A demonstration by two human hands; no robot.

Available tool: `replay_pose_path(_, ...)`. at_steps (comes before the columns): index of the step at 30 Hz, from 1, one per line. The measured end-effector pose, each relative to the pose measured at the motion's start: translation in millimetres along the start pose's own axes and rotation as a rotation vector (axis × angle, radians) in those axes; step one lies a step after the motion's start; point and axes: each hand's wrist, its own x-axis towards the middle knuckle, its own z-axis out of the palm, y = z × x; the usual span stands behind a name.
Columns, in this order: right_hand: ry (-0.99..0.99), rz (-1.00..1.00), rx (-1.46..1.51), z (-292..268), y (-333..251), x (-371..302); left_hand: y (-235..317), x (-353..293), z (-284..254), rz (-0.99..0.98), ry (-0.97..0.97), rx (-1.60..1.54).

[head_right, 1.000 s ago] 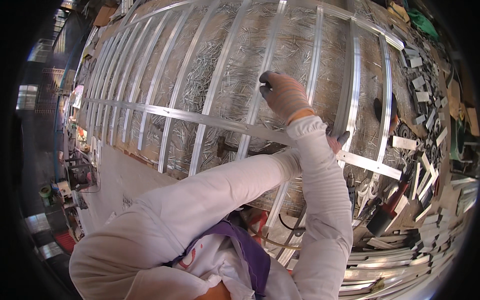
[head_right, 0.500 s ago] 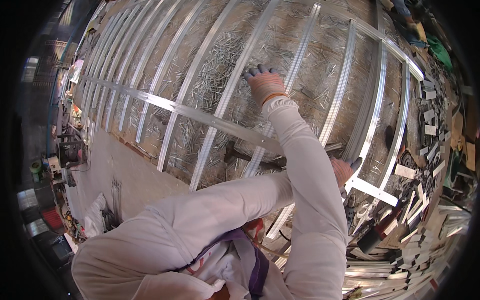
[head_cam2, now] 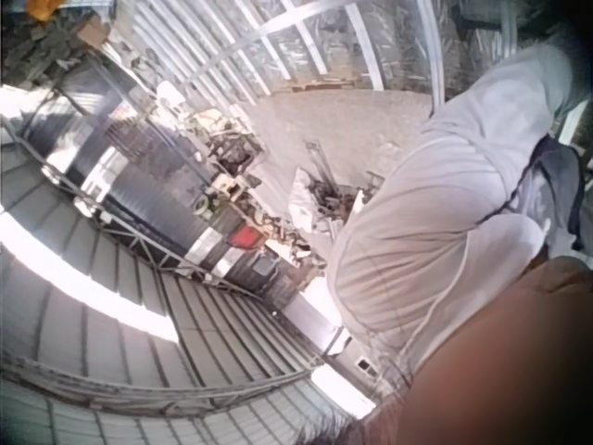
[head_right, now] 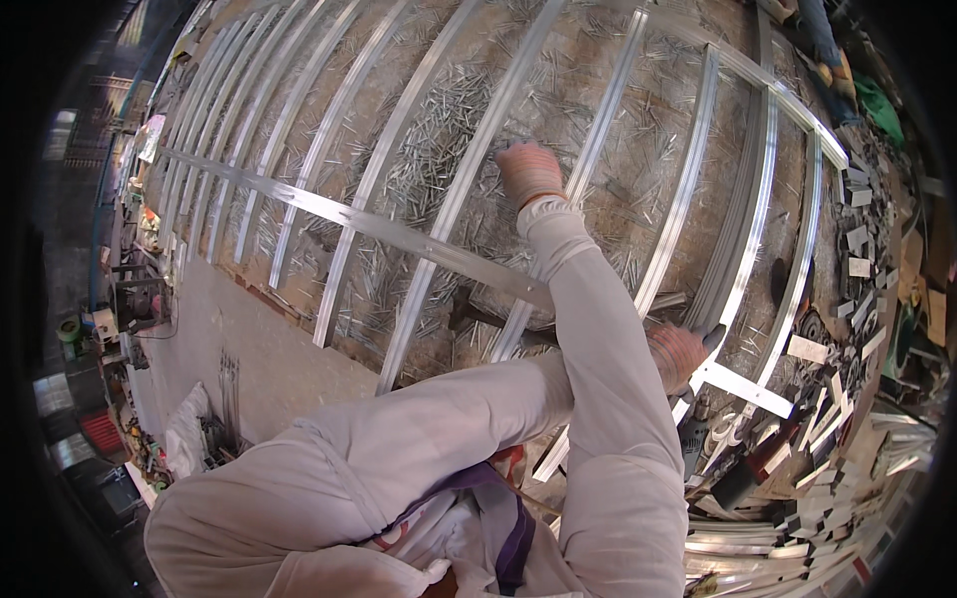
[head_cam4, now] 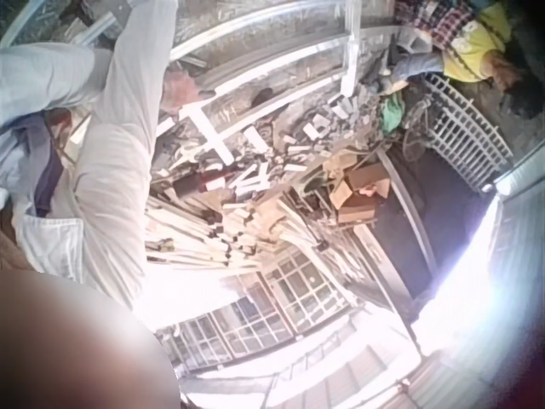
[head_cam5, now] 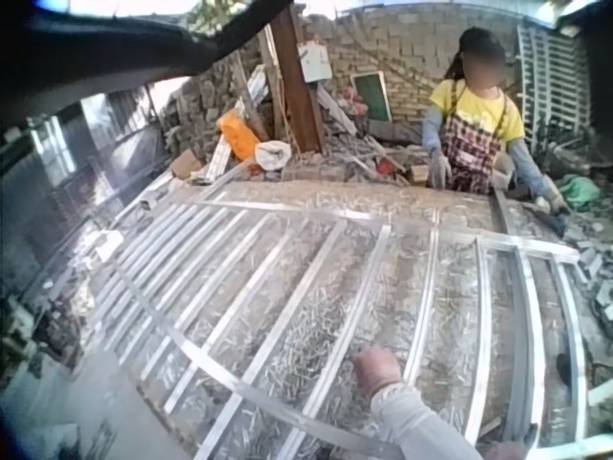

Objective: The person uses a power drill to fasten metal bars onto a metal frame structure. They position the bars and drive screws at multiple points along the frame. A second person is visible in the background working on a similar structure.

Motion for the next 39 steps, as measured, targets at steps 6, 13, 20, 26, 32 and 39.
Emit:
replay_pose_path(6, -0.022, 0.029, 0.06, 12, 5, 11, 15, -7, -19, -0.075, -0.068, 0.019)
replay_pose_path(13, 0.165, 0.256, 0.441, 7, 8, 5, 14, -12, -15, -0.205, -0.052, 0.111)
replay_pose_path(20, 0.425, 0.235, 1.912, -32, 61, -40, 30, 8, -22, -0.124, -0.018, 0.169)
replay_pose_path(26, 0.55, 0.111, 2.677, -54, 112, -129, 45, 44, -30, -0.057, 0.016, 0.299)
replay_pose_path(32, 0.797, -0.083, 2.595, -7, 140, -250, 85, 92, -50, -0.018, 0.021, 0.499)
replay_pose_path(39, 1.279, 0.081, 2.416, 15, 151, -383, 114, 96, -58, -0.155, -0.113, 0.571)
